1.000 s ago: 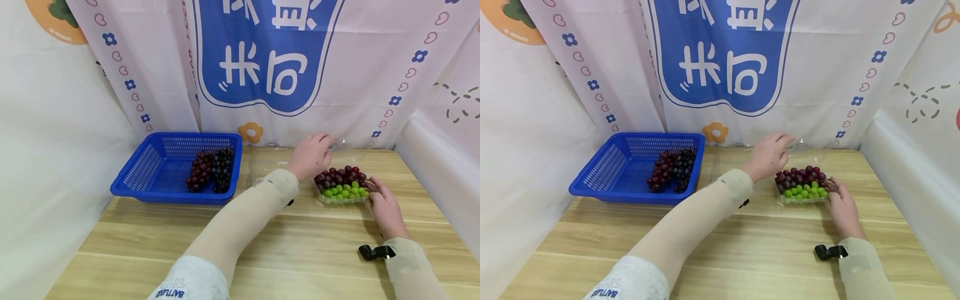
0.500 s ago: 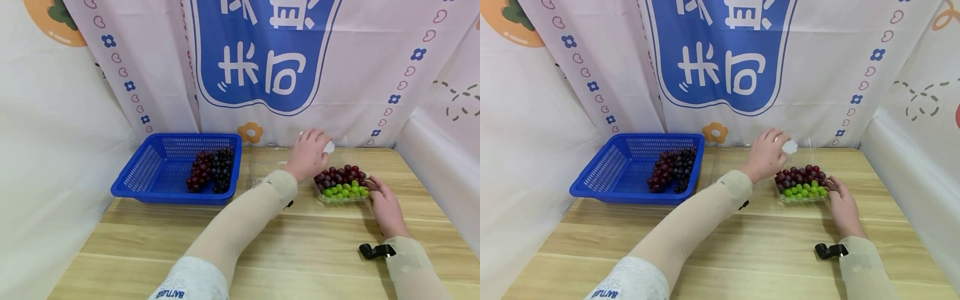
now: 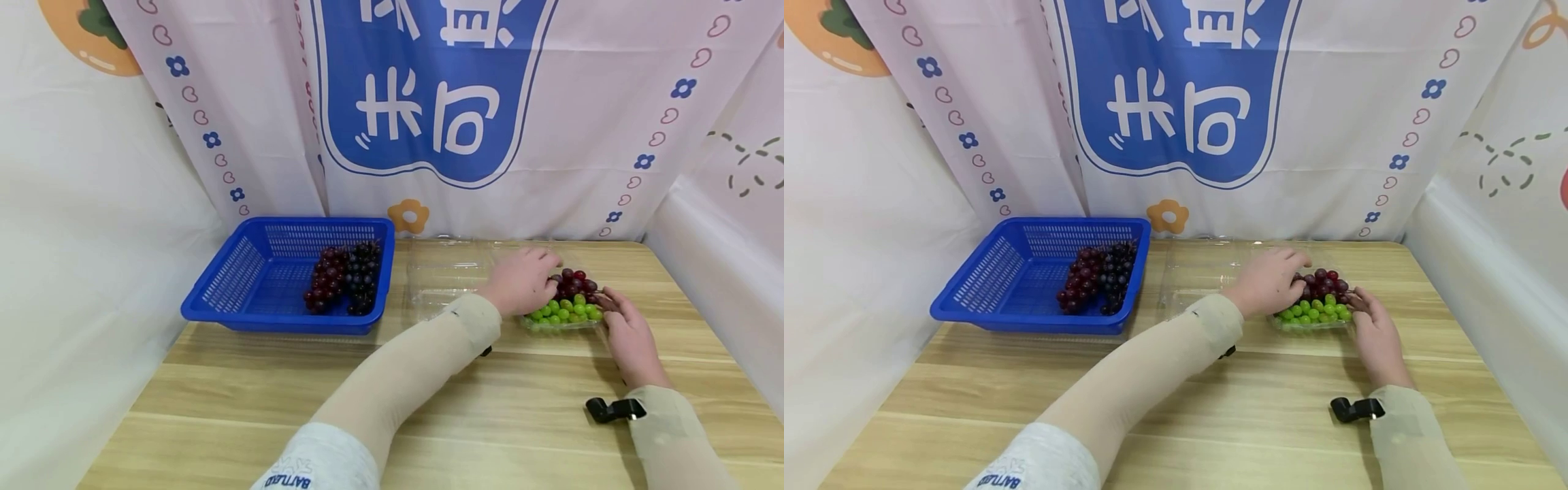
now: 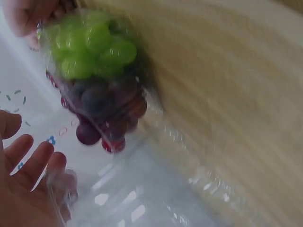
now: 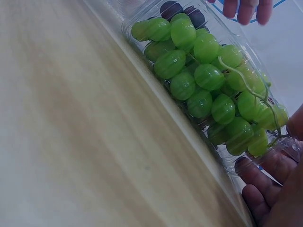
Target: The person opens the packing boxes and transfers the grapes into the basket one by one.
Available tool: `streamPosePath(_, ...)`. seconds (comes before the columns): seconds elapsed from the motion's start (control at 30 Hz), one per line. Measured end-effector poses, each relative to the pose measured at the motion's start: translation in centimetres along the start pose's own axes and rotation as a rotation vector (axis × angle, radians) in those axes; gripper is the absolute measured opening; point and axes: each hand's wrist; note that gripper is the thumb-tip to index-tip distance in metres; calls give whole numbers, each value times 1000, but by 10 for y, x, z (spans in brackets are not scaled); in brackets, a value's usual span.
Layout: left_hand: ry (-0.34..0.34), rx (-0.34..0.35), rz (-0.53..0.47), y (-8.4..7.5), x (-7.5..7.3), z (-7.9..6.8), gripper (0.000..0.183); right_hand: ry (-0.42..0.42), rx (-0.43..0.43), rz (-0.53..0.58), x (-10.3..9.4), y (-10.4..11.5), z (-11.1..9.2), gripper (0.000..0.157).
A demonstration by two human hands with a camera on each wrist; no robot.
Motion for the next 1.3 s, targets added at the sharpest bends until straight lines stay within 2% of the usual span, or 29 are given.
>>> streamPosePath(0.17,64,1,-24,-13,11,0,47,13,-7,-3,0,-1,0,55)
streamPosePath(0.4,97,39,-2,-32,23,2,42,5,-2,-6,-1,0,-2,56)
streamPosePath(0.7,166,-2,61,-41,32,2,47,18,-11,-10,0,3,-1,56)
streamPosePath(1.07,219,-129,6,-48,37,13,54,18,-11,-14,-1,0,0,56)
streamPosePath(1.3,278,-194,14,-54,37,21,42,30,-45,9,-1,-2,1,55)
Point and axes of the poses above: each hand's wrist, its own z-axis towards the middle knuckle, its own x-axis out of the palm, y = z × x, and after that the axes turned 3 degrees about -z, right-handed
